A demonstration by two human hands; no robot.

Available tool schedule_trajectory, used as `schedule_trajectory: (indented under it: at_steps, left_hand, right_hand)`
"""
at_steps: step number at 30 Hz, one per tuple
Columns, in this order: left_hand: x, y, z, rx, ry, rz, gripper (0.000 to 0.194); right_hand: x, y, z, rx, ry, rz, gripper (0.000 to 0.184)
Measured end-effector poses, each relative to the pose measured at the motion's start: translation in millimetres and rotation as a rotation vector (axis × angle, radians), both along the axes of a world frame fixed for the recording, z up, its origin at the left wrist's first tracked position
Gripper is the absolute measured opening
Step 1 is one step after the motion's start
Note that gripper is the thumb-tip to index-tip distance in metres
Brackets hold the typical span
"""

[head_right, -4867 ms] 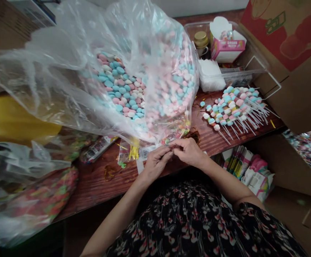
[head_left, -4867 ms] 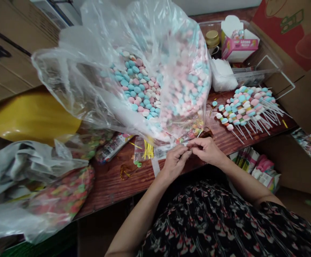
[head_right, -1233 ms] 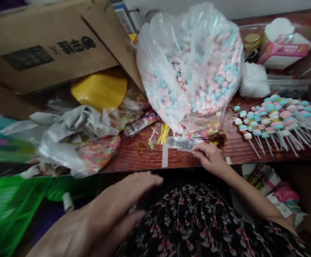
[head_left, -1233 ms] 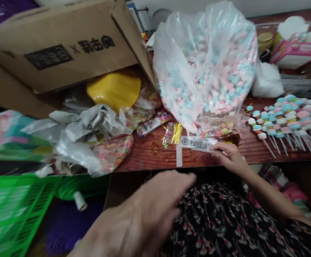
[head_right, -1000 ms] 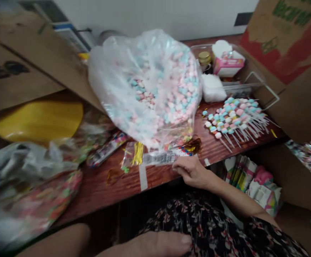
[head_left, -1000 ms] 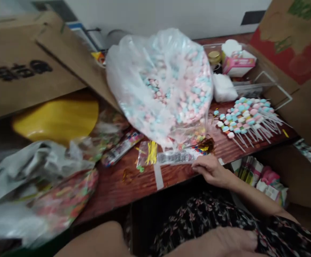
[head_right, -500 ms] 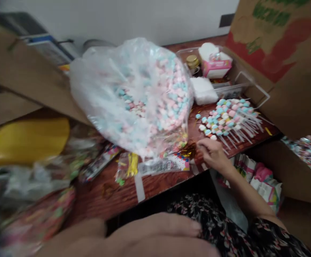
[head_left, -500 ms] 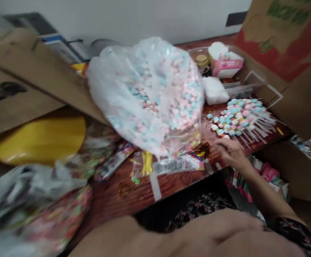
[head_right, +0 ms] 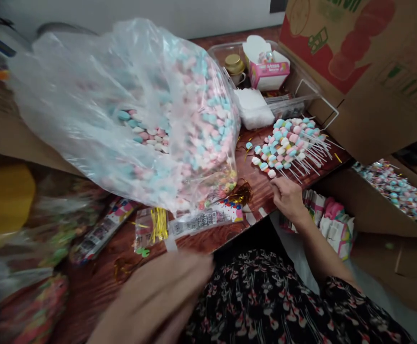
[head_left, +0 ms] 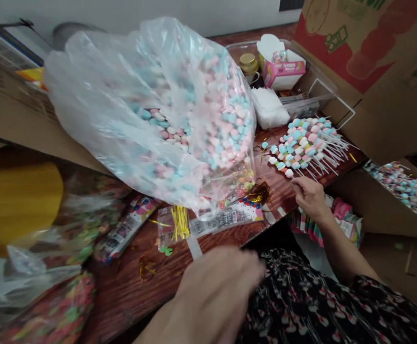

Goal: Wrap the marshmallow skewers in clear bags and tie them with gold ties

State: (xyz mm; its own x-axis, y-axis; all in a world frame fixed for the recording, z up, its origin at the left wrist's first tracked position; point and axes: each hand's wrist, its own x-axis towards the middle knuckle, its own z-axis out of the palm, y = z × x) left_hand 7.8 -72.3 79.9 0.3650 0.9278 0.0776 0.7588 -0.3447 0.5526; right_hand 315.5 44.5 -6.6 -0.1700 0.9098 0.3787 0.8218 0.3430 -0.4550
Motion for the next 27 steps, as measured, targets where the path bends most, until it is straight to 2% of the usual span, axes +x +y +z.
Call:
schedule_trajectory:
  at_steps: [2,4,6,9,15,21,24,27]
  left_hand:
    - [8.9,29.1,-18.7,0.002,0.168,-0.107,0.048]
    - [19.0,48.6,-42.1,0.048,0.381,-0.186,0.039]
    - [25.7,59.7,-63.2,0.099,0.547,-0.193,0.030]
    - [24.2,66.0,-82.3,0.184,0.622,-0.161,0.025]
    - [5.1,67.7,-96.2,0.350,0.525,-0.072,0.017]
    - [12.2,63.6,-97.4,0.340,0.456,0.059,0.022]
    - [14.7,62.5,-93.4,0.295,0.388,0.114,0.023]
    - [11.2,64.2,-95.0,0.236,0.295,0.153,0.024]
  right_hand:
    - [9.9,-1.4,-1.8,0.007,-0.041,-0.053,0.021]
    - [15.8,-2.9,-3.5,-0.005,-0.100,-0.114,0.023]
    - [18.3,-3.8,-5.8,-0.027,-0.169,-0.174,0.023]
    - [18.9,-2.6,-10.5,-0.059,-0.266,-0.240,0.023]
    - [15.8,6.7,-18.8,-0.139,-0.386,-0.313,0.025]
    - [9.2,16.6,-17.6,-0.177,-0.453,-0.337,0.025]
    - [11.9,20.1,1.3,-0.180,-0.480,-0.323,0.024]
    - [17.9,26.1,40.9,-0.164,-0.611,-0.224,0.022]
